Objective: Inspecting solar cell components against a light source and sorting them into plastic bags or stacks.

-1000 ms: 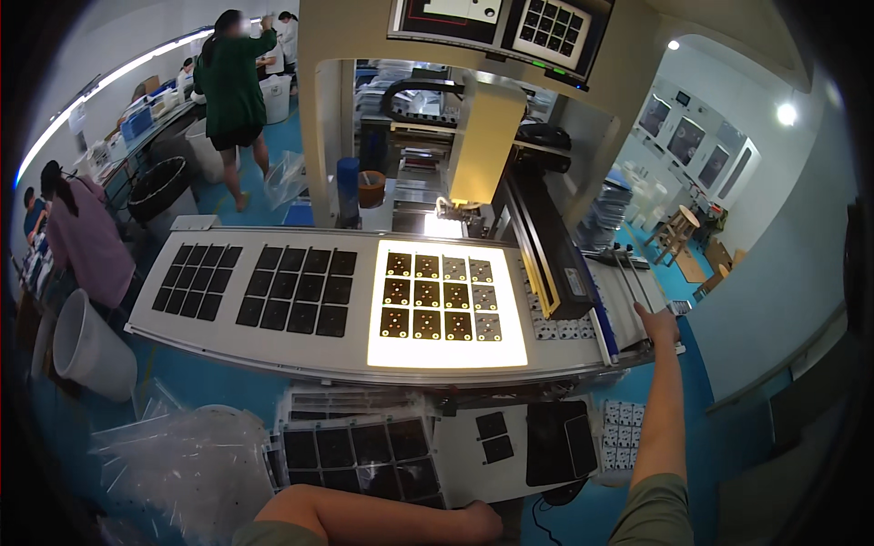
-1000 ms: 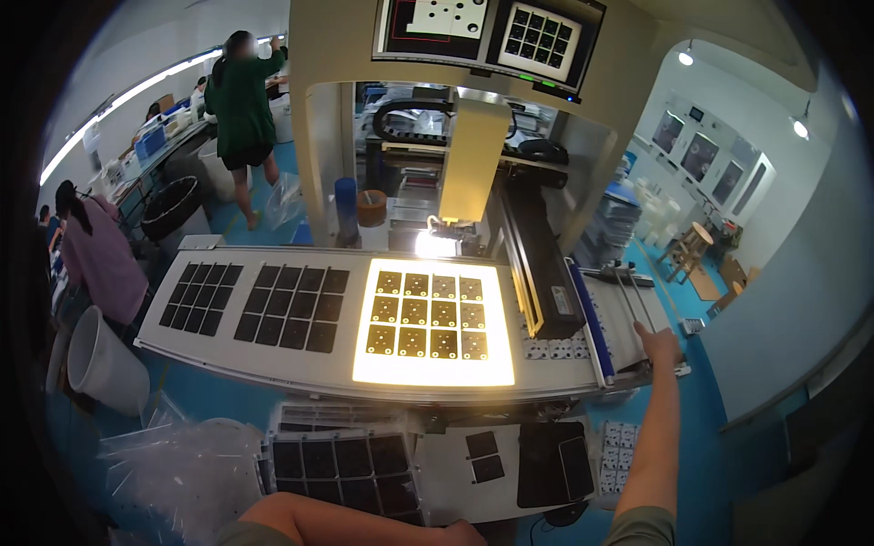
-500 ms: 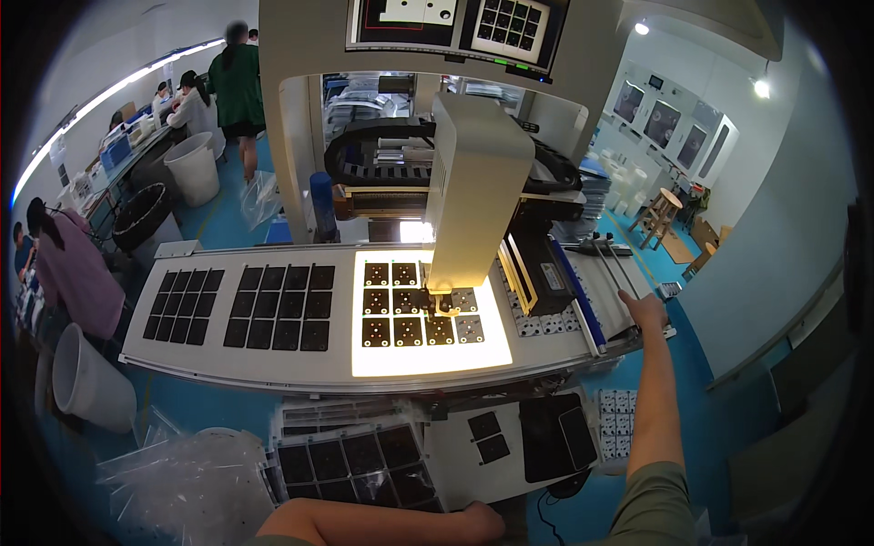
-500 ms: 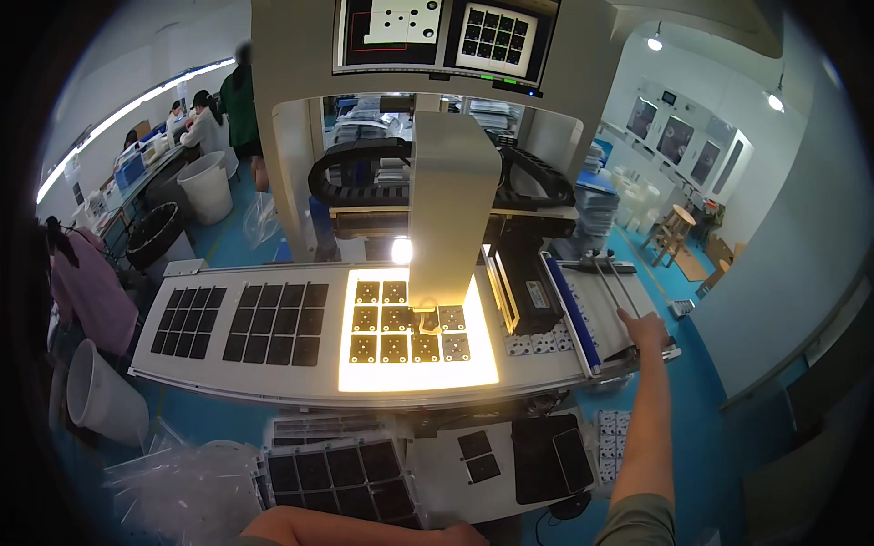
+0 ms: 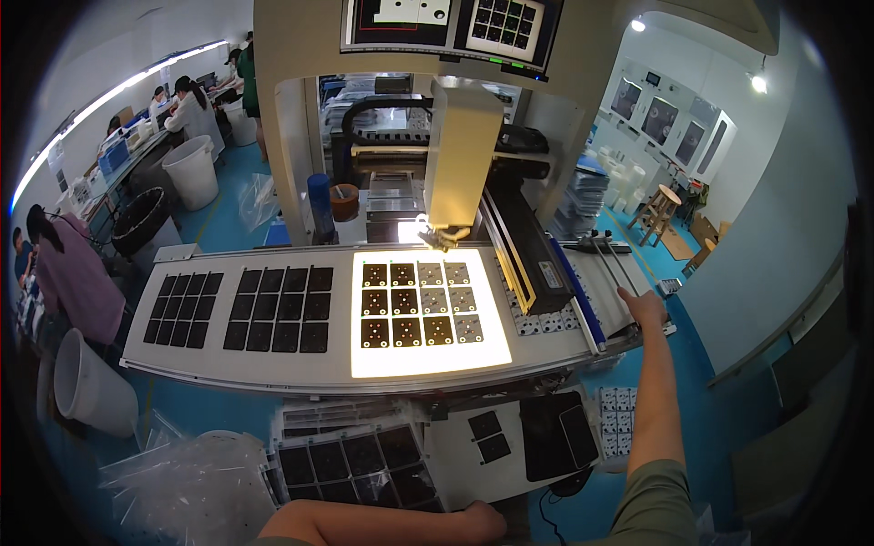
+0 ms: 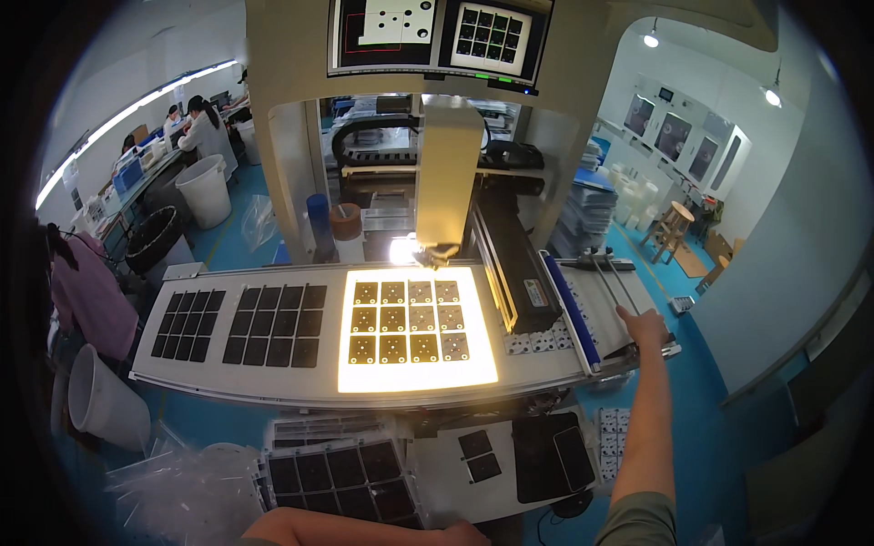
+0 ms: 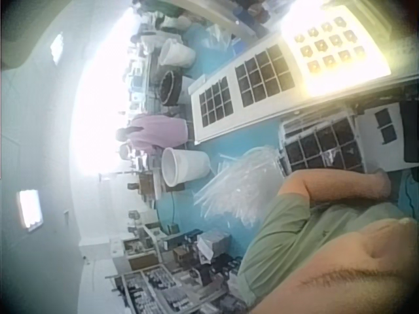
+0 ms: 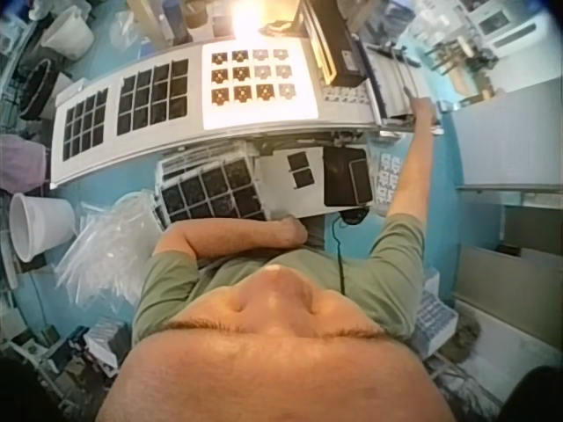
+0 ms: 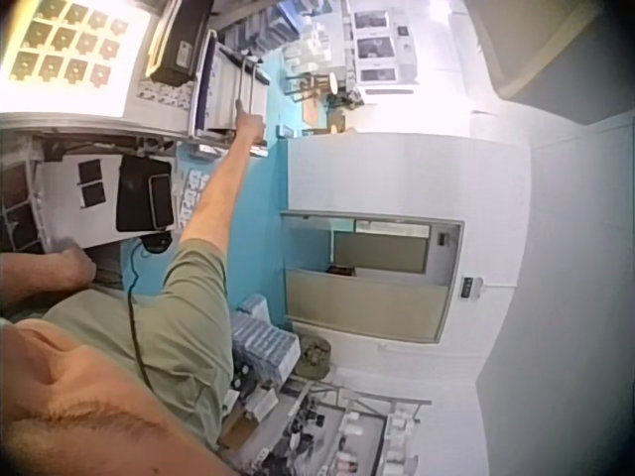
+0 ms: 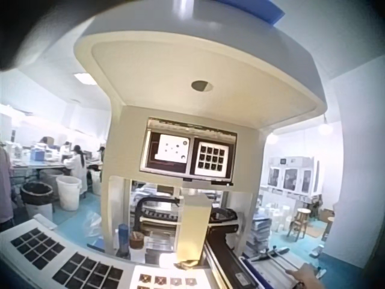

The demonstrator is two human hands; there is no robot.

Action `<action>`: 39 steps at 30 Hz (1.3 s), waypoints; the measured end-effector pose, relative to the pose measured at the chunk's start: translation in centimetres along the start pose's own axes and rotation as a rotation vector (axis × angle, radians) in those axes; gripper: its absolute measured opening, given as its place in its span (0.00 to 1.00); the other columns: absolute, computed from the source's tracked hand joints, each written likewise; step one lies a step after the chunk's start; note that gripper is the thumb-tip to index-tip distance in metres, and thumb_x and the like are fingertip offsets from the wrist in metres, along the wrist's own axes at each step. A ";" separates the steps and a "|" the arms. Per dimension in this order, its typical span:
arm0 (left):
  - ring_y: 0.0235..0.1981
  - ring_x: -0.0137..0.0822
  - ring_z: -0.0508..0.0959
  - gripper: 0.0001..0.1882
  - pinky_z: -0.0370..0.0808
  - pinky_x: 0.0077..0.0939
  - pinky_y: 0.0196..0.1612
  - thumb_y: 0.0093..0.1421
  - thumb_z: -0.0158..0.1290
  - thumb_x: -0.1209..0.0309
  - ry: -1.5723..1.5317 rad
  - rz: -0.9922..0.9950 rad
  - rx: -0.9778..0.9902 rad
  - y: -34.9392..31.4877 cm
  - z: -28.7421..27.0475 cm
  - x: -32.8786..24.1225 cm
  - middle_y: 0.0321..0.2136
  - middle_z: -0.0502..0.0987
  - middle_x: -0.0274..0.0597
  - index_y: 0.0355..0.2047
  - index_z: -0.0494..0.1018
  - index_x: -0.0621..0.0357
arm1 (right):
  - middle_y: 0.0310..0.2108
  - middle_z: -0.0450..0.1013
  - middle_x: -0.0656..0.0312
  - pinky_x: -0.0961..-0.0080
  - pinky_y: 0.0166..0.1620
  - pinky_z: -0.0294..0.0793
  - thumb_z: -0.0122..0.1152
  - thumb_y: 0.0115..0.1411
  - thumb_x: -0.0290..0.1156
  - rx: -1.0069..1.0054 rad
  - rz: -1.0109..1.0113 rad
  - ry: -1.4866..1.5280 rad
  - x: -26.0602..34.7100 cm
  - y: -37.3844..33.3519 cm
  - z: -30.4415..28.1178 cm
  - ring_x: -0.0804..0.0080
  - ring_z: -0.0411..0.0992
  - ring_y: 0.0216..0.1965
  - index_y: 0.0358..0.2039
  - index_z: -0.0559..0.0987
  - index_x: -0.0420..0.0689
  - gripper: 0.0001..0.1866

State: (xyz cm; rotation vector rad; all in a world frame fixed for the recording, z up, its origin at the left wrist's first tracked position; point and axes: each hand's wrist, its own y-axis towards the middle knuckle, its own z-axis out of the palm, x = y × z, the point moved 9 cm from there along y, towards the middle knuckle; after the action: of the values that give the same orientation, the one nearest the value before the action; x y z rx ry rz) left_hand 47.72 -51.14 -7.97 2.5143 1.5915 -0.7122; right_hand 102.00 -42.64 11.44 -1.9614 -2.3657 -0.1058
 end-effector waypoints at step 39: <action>0.40 0.50 0.88 0.11 0.84 0.51 0.34 0.59 0.57 0.68 -0.057 -0.021 0.155 0.9 2.9 0.5 0.38 0.87 0.48 0.35 0.87 0.55 | 0.57 0.78 0.43 0.51 0.53 0.80 0.56 0.51 0.85 -0.117 0.010 -0.051 -0.6 1.0 -0.1 0.46 0.78 0.56 0.61 0.76 0.33 0.62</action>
State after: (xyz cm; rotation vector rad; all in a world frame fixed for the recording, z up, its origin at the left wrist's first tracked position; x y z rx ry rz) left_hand 47.68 -51.98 -10.93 2.5595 1.6039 -0.9356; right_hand 103.09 -43.09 11.53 -2.0505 -2.4336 -0.2000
